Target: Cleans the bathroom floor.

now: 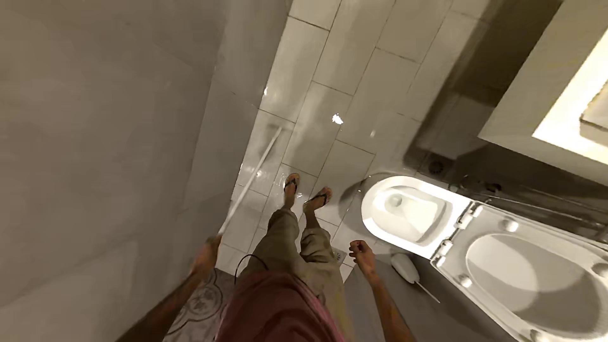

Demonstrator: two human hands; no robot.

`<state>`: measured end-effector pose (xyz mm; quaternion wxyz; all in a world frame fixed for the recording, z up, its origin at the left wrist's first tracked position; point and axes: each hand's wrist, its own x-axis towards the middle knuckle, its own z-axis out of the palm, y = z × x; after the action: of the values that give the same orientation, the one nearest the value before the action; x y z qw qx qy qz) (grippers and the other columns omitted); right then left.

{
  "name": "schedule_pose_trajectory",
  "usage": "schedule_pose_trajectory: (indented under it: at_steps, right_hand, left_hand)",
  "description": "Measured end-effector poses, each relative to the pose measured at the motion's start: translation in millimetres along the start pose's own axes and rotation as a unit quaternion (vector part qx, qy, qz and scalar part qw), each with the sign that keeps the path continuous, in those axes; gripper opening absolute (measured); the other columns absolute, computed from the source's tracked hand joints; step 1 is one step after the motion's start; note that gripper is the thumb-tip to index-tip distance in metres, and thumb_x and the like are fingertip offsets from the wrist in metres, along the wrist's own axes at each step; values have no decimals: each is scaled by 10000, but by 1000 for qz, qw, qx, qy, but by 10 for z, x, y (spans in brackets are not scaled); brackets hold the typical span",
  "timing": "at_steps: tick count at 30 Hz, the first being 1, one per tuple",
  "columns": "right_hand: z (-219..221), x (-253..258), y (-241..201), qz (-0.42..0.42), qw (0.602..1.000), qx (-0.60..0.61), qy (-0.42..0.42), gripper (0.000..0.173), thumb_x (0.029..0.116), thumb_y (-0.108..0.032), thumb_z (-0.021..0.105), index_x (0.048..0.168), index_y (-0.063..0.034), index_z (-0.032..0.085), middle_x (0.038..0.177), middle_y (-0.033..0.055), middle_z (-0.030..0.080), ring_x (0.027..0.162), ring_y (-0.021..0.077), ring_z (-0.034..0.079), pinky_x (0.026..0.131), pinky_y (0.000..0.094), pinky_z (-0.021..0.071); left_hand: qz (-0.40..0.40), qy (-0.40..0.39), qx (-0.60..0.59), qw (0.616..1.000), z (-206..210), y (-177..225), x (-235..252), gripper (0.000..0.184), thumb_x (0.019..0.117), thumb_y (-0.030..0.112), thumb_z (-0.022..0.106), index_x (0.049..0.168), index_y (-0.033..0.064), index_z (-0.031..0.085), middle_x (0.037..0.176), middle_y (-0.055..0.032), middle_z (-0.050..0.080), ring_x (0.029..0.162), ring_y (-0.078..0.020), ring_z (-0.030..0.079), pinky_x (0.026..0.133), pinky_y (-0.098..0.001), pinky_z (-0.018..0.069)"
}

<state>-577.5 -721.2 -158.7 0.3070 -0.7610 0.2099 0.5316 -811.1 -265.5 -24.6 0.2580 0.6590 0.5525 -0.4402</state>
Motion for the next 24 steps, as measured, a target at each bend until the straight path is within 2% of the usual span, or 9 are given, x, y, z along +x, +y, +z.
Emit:
schedule_pose_trajectory:
  at_steps: [2,6,9,12,15,16,17,20,24]
  right_hand:
    - [102,-31,-94,-5,1000,4,2,259,1060,-168,565,1225,27,607,1057,209,693,866,298,702,729,476,577]
    - [350,-104,-287,-29,999,27,20,279,1071,-179,534,1239,36,593,1065,201,695,864,266,705,712,434,585]
    - [569,-100,-368,-32,999,20,21,280,1071,-194,525,1240,17,597,1086,177,699,899,255,714,726,424,599]
    - [770,-103,-337,-24,1000,6,2,276,1071,-183,523,1235,26,595,1078,186,698,884,259,712,718,426,596]
    - [891,-73,-306,-22,999,-26,-32,266,1067,-185,532,1219,19,609,1071,183,697,883,265,710,735,441,596]
    - [912,-47,-313,-25,998,-41,-42,260,1066,-183,534,1211,17,614,1065,182,698,881,267,710,735,446,597]
    - [921,-18,-329,-28,997,-57,-50,258,1064,-185,538,1210,11,618,1065,180,701,883,268,712,736,449,596]
    - [897,63,-402,-36,992,-99,-62,269,1065,-190,536,1225,11,619,1084,183,702,903,276,715,749,461,595]
    - [799,181,-543,-60,988,-129,-62,315,1076,-233,518,1247,14,610,1102,192,697,922,287,714,766,471,595]
  left_hand:
    - [66,-6,-17,998,-334,880,594,551,1136,390,300,1448,-9,516,1366,-300,592,1276,-457,578,1076,-626,436]
    - [163,23,30,986,-945,2338,1731,461,1132,262,332,1486,8,482,1464,-308,508,1336,-499,512,1070,-672,423]
    - [171,31,73,982,-1257,2784,2163,464,1053,92,483,1515,45,458,1456,-305,515,1338,-510,505,1024,-685,451]
    - [148,34,115,982,-1055,1948,2177,614,979,51,606,1558,80,406,1445,-313,515,1322,-535,503,995,-704,466]
    - [92,-12,101,991,-970,842,1377,434,1106,154,419,1514,4,434,1452,-334,498,1318,-538,505,1026,-692,440]
    - [26,-116,100,988,-1192,746,920,483,1125,145,355,1587,12,307,1573,-311,371,1436,-505,390,1131,-649,358]
    - [-30,-154,76,985,-1290,638,514,480,1129,129,331,1589,-5,292,1597,-305,340,1468,-489,353,1163,-628,322]
    - [-165,-140,-14,976,-1157,182,-311,496,1150,243,288,1481,-107,409,1524,-347,425,1442,-485,404,1174,-602,311]
    - [-249,-181,-27,951,-826,-367,-927,582,1149,323,251,1528,-112,335,1591,-352,320,1500,-471,317,1223,-563,223]
